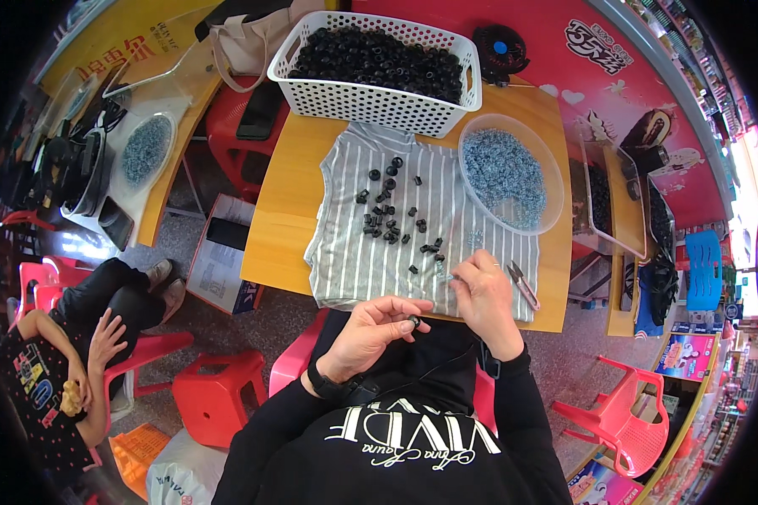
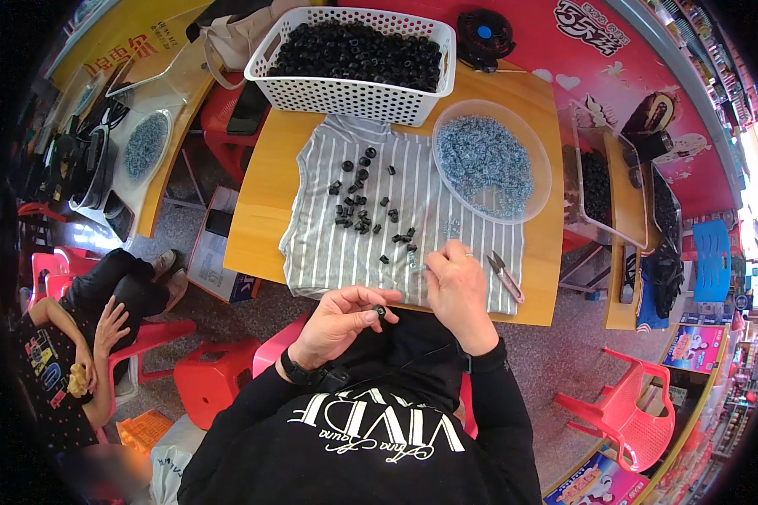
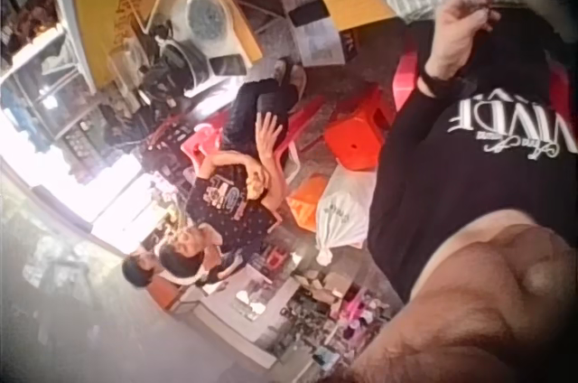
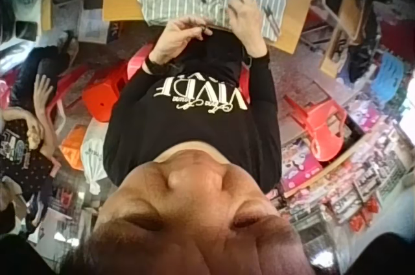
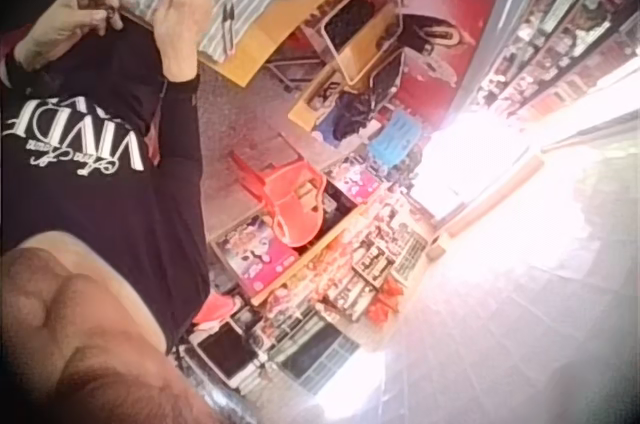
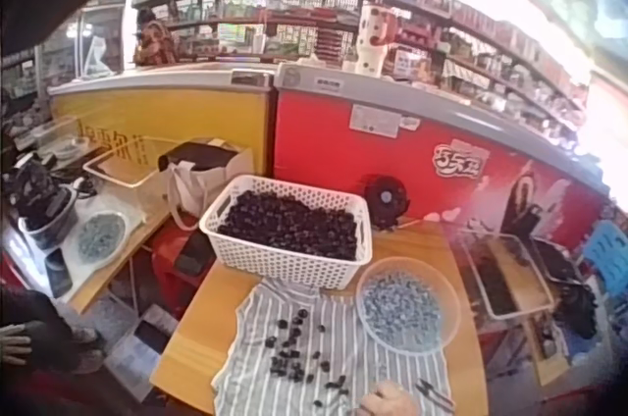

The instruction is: The person sits at a table and repeatedly picks up small black cylindrical objects and light blue granular material. They insert the blue material into the black objects by hand, then place the assembled units onto a striped cloth on the table. The process is repetitive and involves handling small parts one by one.

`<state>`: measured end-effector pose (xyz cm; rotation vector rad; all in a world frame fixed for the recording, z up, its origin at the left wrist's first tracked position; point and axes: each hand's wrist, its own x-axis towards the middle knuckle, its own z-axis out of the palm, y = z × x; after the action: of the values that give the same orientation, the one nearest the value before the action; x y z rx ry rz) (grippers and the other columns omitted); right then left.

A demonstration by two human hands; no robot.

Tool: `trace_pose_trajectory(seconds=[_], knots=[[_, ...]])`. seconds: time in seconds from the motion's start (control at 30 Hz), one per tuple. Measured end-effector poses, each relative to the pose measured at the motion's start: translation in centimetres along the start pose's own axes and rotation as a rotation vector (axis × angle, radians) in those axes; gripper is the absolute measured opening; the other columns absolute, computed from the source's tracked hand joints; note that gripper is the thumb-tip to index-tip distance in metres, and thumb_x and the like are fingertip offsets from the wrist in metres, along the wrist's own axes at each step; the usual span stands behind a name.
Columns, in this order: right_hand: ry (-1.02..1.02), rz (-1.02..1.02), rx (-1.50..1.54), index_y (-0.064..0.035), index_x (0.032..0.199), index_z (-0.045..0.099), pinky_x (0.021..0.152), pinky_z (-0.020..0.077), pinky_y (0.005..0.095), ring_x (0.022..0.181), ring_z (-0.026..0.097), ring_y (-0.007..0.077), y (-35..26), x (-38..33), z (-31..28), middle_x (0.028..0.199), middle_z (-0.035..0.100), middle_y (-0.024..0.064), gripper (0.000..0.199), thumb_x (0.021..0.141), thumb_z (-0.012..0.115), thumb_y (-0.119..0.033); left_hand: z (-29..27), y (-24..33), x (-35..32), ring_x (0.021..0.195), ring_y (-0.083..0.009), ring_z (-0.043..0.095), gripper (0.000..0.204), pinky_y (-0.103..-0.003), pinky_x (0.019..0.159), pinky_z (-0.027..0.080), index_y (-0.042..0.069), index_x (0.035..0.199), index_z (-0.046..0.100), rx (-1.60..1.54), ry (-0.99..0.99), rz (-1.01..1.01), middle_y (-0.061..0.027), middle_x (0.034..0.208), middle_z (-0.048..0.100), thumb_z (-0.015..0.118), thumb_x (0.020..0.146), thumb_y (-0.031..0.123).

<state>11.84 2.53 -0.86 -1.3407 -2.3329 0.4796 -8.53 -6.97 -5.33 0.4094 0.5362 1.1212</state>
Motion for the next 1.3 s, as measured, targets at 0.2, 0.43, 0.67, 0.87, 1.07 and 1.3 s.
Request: trace_pose_trajectory(seconds=[0.2,0.43,0.67,0.87,1.07,1.3], knots=[[0.091,-0.031,0.000,-0.0029,0.089,0.069,0.067,0.0465,0.0430,0.081,0.060,0.0346,-1.2,2.0,-0.1,0.082,0.057,0.0132,0.013,0.076,0.072,-0.005,-0.4,0.1,-0.1,0.105,-0.0241,0.068,0.019,-0.027,0.082,0.054,-0.002,0.111,0.066,0.024,-0.016,-0.026,-0.0216,0.134,0.059,0.066,0.092,0.000],[-0.002,0.005,-0.088,-0.0034,0.086,0.063,0.068,0.0483,0.0460,0.083,0.060,0.0366,-1.3,3.0,1.9,0.084,0.056,0.0147,0.014,0.079,0.072,-0.010,-0.9,-0.1,-0.2,0.095,-0.0225,0.068,0.019,-0.027,0.078,0.054,-0.001,0.111,0.064,-0.129,-0.060,0.005,-0.0169,0.113,0.067,0.067,0.093,0.004],[0.132,0.001,0.174,-0.0005,0.088,0.062,0.066,0.0475,0.0432,0.077,0.061,0.0349,0.2,2.7,1.8,0.082,0.058,0.0161,0.008,0.081,0.066,-0.001,-0.7,-0.1,0.1,0.089,-0.0205,0.066,0.020,-0.027,0.075,0.053,0.000,0.113,0.063,-0.209,-0.049,0.026,-0.0144,0.106,0.067,0.066,0.094,0.004],[0.203,0.090,0.444,0.0028,0.092,0.062,0.061,0.0440,0.0346,0.067,0.058,0.0288,1.3,-0.3,-0.7,0.078,0.057,0.0144,0.012,0.082,0.062,0.008,0.2,-0.3,0.5,0.089,-0.0198,0.065,0.022,-0.027,0.075,0.052,0.000,0.115,0.062,-0.202,-0.027,0.019,-0.0132,0.106,0.067,0.066,0.094,0.005],[0.167,-0.021,-0.004,-0.0044,0.085,0.060,0.063,0.0441,0.0449,0.077,0.058,0.0350,1.6,-2.9,0.4,0.082,0.052,0.0135,0.010,0.082,0.070,-0.005,0.8,-0.9,1.0,0.089,-0.0188,0.065,0.021,-0.027,0.076,0.052,-0.001,0.115,0.063,-0.184,-0.024,-0.002,-0.0116,0.105,0.067,0.065,0.095,0.005],[0.160,-0.033,-0.097,-0.0038,0.084,0.058,0.065,0.0447,0.0446,0.079,0.057,0.0356,1.4,-3.3,0.1,0.082,0.051,0.0148,0.010,0.083,0.068,-0.004,0.8,-0.6,1.0,0.090,-0.0185,0.065,0.020,-0.027,0.078,0.051,0.000,0.115,0.063,-0.156,-0.039,0.025,-0.0115,0.106,0.067,0.064,0.096,0.006]])
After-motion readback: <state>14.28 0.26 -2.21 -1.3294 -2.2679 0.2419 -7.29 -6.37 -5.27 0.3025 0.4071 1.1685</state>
